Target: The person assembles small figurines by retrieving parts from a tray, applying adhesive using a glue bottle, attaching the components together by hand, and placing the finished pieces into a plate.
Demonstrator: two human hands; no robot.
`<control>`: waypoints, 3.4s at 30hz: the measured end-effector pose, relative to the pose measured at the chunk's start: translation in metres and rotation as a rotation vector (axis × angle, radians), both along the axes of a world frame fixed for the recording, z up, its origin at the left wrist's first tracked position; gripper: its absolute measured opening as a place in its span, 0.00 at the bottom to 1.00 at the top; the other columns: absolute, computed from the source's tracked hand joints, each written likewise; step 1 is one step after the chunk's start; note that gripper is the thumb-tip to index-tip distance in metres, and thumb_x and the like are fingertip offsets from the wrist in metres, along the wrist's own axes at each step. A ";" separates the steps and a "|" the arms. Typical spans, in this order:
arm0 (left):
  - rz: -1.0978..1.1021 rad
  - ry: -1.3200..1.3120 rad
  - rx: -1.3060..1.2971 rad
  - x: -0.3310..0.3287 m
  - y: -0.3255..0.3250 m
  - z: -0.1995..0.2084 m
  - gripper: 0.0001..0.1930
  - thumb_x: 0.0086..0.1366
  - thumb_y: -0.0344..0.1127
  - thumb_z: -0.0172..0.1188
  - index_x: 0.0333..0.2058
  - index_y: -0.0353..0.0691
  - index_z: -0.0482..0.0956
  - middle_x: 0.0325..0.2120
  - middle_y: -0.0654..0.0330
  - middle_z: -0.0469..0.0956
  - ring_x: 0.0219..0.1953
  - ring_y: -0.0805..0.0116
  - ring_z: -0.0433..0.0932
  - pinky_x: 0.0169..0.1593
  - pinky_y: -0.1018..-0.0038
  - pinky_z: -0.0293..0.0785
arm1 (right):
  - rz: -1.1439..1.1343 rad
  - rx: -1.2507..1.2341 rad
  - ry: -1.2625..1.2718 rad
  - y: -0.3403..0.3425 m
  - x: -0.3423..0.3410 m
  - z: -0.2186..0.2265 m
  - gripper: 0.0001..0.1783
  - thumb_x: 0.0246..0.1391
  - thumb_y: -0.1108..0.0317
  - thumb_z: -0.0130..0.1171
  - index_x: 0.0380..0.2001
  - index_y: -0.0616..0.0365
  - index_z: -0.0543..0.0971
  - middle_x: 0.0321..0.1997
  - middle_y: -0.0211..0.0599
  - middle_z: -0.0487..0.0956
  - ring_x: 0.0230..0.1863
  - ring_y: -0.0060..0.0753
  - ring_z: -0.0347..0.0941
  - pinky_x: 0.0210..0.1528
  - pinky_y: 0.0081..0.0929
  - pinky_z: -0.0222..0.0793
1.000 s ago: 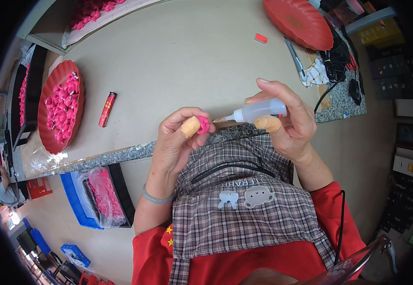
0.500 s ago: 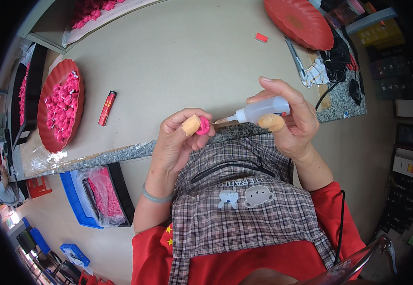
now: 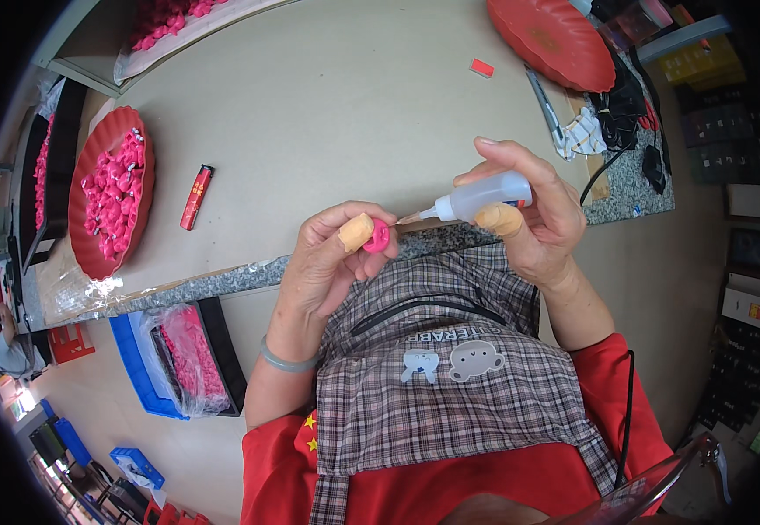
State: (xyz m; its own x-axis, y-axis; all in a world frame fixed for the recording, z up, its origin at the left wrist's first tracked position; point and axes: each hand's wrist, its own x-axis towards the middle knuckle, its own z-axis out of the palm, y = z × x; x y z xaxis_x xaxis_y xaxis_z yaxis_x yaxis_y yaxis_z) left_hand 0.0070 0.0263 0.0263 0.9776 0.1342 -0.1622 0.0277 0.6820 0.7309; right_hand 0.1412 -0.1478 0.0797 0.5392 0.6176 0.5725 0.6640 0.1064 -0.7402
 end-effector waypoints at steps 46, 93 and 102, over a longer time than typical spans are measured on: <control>0.132 -0.255 0.180 0.006 -0.004 0.002 0.17 0.52 0.27 0.65 0.42 0.31 0.75 0.43 0.51 0.72 0.49 0.51 0.75 0.55 0.62 0.73 | -0.001 -0.033 -0.491 -0.002 -0.006 0.012 0.30 0.44 0.57 0.65 0.47 0.64 0.72 0.38 0.38 0.81 0.25 0.29 0.75 0.20 0.20 0.71; 0.191 -0.175 0.273 0.007 -0.008 0.000 0.18 0.51 0.26 0.67 0.41 0.31 0.73 0.40 0.54 0.72 0.47 0.56 0.77 0.52 0.63 0.75 | -0.034 -0.034 -0.526 -0.002 -0.002 0.002 0.29 0.44 0.57 0.65 0.47 0.63 0.72 0.36 0.37 0.81 0.25 0.29 0.76 0.20 0.21 0.72; 0.194 -0.179 0.280 0.007 -0.007 0.000 0.18 0.51 0.25 0.66 0.41 0.30 0.73 0.40 0.53 0.72 0.47 0.57 0.76 0.52 0.64 0.75 | -0.026 -0.038 -0.527 -0.002 -0.001 0.004 0.30 0.43 0.57 0.65 0.48 0.63 0.72 0.34 0.37 0.81 0.24 0.28 0.76 0.20 0.20 0.70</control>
